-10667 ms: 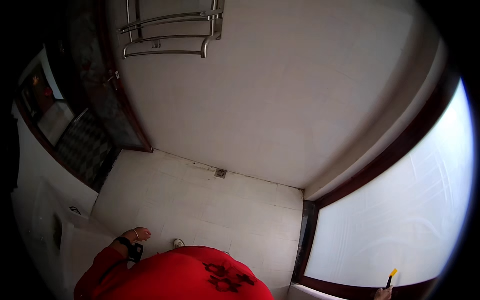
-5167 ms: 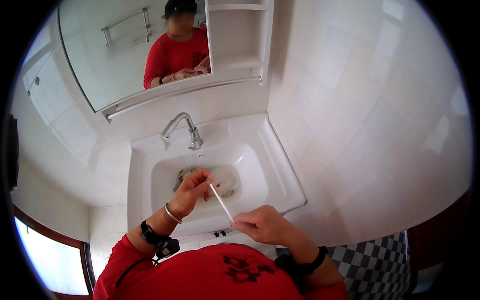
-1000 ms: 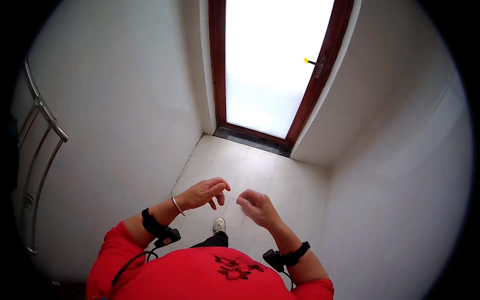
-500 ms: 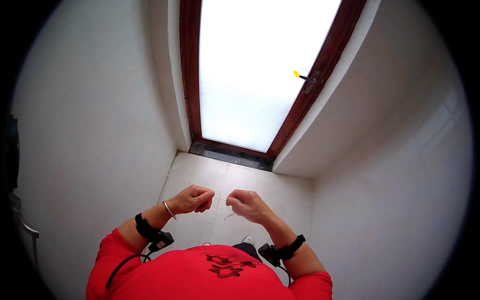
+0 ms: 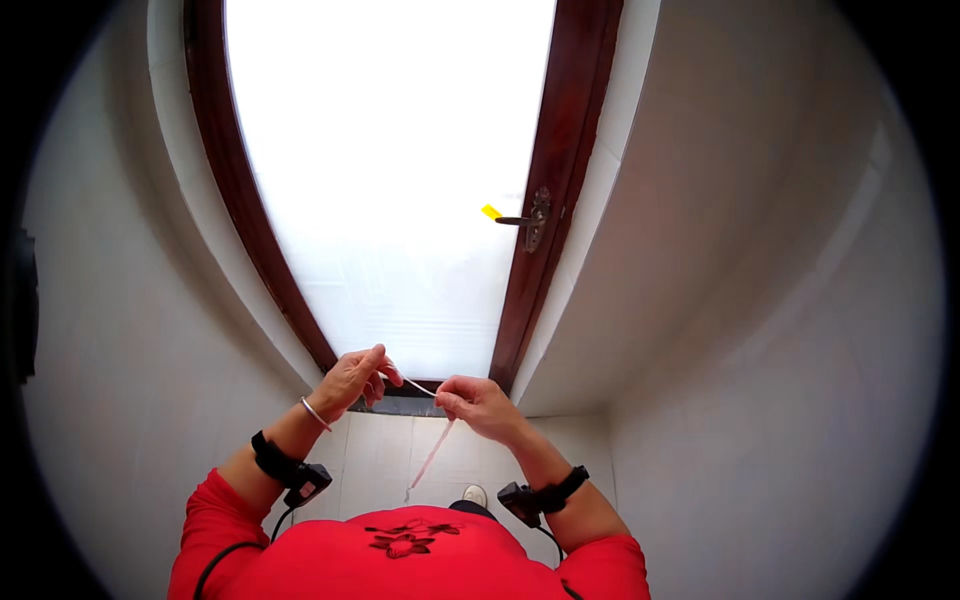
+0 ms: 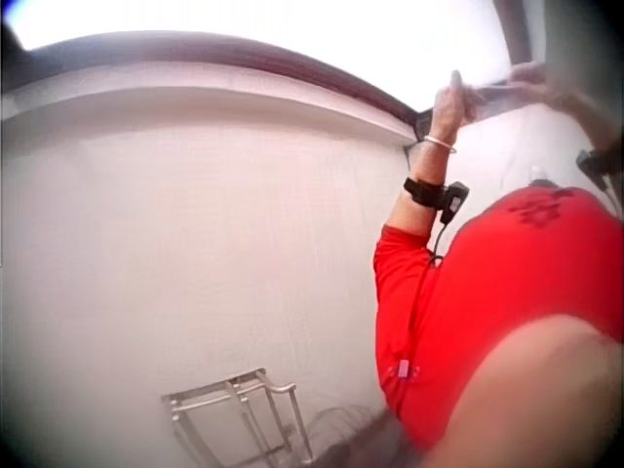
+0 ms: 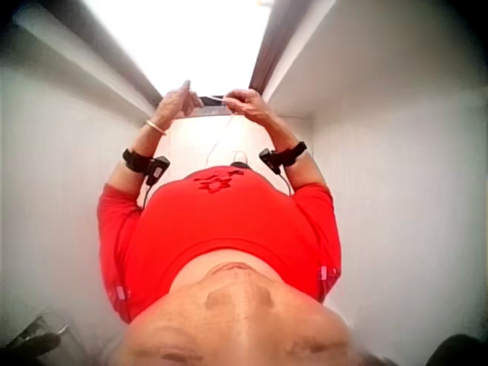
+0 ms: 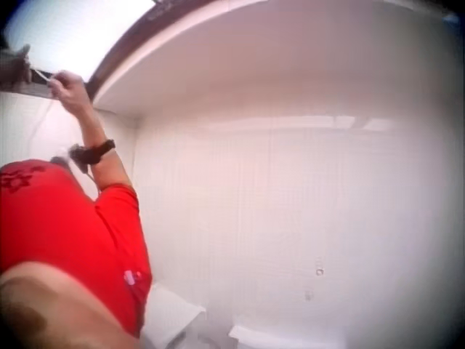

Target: The person uses a cloth to wipe down a bathroom mirror, moving around the surface after wetting the cloth in a sink.

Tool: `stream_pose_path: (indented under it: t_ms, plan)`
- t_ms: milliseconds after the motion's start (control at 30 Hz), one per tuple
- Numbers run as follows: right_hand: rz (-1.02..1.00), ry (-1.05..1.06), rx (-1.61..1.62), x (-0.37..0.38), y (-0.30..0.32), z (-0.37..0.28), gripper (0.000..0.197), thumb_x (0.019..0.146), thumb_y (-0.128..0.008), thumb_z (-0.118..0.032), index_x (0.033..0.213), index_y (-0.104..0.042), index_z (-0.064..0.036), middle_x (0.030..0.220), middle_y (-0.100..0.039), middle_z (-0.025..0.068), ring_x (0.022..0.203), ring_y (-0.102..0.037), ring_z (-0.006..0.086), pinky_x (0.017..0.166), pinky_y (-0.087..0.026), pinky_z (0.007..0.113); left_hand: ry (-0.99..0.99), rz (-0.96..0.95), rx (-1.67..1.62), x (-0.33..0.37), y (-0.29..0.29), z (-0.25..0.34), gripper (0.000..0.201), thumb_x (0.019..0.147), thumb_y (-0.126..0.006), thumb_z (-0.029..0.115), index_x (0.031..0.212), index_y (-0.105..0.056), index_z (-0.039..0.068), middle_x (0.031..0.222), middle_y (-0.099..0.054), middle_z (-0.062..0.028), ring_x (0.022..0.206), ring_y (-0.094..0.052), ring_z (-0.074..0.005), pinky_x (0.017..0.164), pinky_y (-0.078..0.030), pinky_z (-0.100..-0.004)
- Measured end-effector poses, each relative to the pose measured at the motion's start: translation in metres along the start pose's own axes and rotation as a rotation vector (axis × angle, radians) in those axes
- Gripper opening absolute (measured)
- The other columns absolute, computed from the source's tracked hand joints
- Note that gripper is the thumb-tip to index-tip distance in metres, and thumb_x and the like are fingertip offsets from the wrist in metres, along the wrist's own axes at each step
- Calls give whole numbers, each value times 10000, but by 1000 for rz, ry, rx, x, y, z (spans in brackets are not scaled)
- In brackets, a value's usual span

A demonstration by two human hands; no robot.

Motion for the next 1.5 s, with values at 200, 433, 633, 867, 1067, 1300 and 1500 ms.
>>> stream_pose_path:
  t_ms: [200,433,633,867,1067,1300,1500]
  plan:
    - [247,-67,188,-29,112,4,97,873,-497,-98,854,-559,-26,701,-530,15,612,-479,77,598,-410,207,-558,171,837,175,-42,127,270,802,-539,173,1011,-557,3,1017,-575,-124,929,-543,-268,841,-426,-351]
    - [651,-80,462,-124,167,54,88,879,-452,-78,848,-520,-33,611,-463,27,545,-432,111,537,-399,250,-541,264,1134,314,-99,135,292,833,-489,294,967,-552,42,1000,-593,-132,987,-535,-284,849,-398,-397]
    - [841,-118,510,-196,170,75,83,869,-458,-82,805,-497,-47,505,-332,1,477,-338,111,418,-251,237,-444,479,948,324,-98,117,373,872,-441,401,725,-586,90,757,-627,-98,770,-587,-286,734,-388,-404]
    - [781,-143,417,-189,170,81,79,865,-450,-63,822,-515,-51,487,-318,-6,457,-313,107,440,-253,259,-420,548,818,329,-82,97,364,873,-439,398,733,-582,95,757,-625,-84,775,-585,-277,719,-381,-405]
    - [754,-152,380,-162,203,88,80,866,-474,-122,827,-532,-83,503,-358,-13,442,-343,113,442,-309,265,-505,633,644,325,-87,98,368,869,-449,384,695,-565,82,728,-605,-100,733,-570,-292,694,-382,-396]
    - [684,-87,415,-62,221,86,56,874,-512,-129,836,-533,-94,528,-360,-42,457,-335,69,446,-290,215,-706,732,509,322,-77,83,344,858,-476,329,638,-520,69,648,-547,-128,647,-526,-346,608,-378,-444]
    - [640,12,387,11,297,67,71,877,-446,-81,832,-497,-60,517,-338,-11,436,-301,91,441,-326,262,-832,514,658,297,-83,122,311,852,-499,315,650,-510,80,617,-521,-96,629,-537,-294,618,-384,-389]
Point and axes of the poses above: each hand's wrist, its own x-axis towards the middle knuckle, its own y-axis out of the back of the hand, z = x × y, the point moved 10 cm from there along x, towards the middle knuckle
